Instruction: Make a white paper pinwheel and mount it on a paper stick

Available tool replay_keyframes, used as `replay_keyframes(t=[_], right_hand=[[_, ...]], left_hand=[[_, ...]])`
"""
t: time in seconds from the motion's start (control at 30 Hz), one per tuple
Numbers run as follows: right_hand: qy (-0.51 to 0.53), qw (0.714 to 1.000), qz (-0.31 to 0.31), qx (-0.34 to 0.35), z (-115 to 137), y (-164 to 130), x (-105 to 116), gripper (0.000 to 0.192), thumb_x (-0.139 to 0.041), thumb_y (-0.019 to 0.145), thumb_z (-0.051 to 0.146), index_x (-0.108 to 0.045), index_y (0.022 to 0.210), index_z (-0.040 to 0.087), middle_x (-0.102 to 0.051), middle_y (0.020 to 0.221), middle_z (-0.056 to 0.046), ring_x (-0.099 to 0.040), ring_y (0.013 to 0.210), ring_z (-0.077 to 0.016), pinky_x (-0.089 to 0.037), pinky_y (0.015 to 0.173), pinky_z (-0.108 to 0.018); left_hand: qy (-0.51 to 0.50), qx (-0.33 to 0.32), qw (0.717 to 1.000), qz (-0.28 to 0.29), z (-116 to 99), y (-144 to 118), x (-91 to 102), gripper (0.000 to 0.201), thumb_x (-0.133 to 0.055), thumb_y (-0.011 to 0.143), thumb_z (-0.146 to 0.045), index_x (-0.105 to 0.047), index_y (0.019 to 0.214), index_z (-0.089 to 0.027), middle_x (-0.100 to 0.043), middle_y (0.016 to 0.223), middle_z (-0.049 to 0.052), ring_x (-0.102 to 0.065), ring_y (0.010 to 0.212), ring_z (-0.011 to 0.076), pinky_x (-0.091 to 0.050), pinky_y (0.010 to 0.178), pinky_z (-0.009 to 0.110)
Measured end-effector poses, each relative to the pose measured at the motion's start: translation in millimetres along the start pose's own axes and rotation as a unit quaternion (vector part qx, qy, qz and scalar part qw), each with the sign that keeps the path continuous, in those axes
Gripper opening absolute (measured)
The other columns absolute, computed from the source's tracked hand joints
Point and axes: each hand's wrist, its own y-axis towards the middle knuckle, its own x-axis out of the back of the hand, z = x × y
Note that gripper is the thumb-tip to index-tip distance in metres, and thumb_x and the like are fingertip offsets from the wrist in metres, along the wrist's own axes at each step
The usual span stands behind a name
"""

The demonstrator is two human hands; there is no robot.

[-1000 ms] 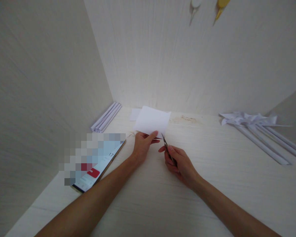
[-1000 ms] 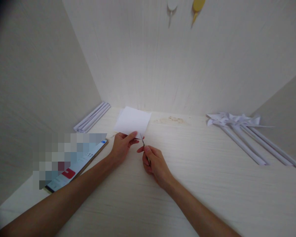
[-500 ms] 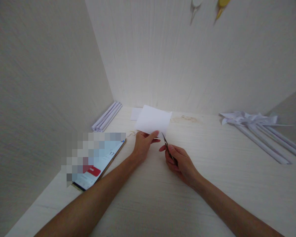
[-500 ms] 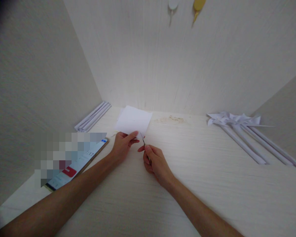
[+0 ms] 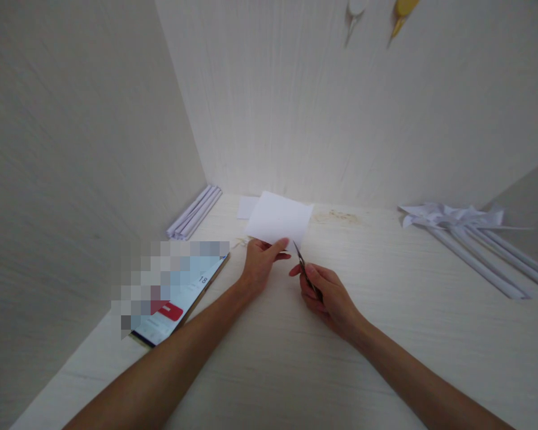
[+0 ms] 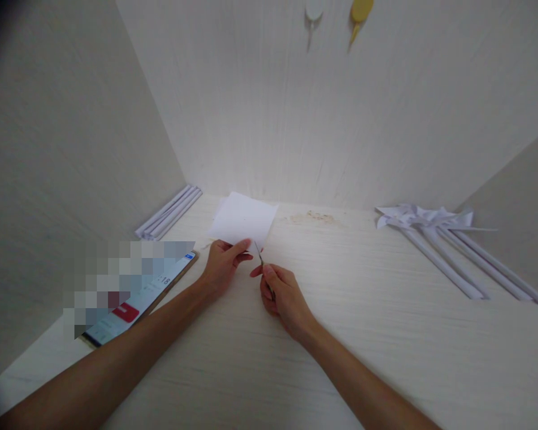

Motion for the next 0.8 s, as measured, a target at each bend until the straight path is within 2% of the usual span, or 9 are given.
replay_keyframes(t=[0.23,0.8], right_hand=[[0.000,1.000,0.000,0.003,-0.9,0.4,0.1,0.029,-0.054,0.070,0.043,-0.051,0.073,0.014,-0.032,0.040,0.011,-0.020,0.028,-0.0005,-0.007,0.029,-0.017],[-0.020,1.000,-0.013,0.004,-0.2,1.0,-0.7,0.030,-0.053,0.069,0.044,-0.051,0.072,0.014,-0.031,0.039,0.011,-0.020,0.028,-0.0005,-0.009,0.028,-0.017]], left_hand=[[-0.016,0.007,1.000,0.011,-2.1,-1.1,-0.4,0.018,-0.070,0.053,-0.025,-0.064,0.060,-0.010,-0.064,0.062,0.003,-0.058,0.053,0.0112,-0.047,0.047,0.021],[-0.029,0.018,0.999,0.003,-4.0,-2.4,-2.1,0.017,-0.070,0.051,-0.023,-0.063,0.060,-0.010,-0.064,0.061,0.002,-0.056,0.051,0.0094,-0.046,0.045,0.019]])
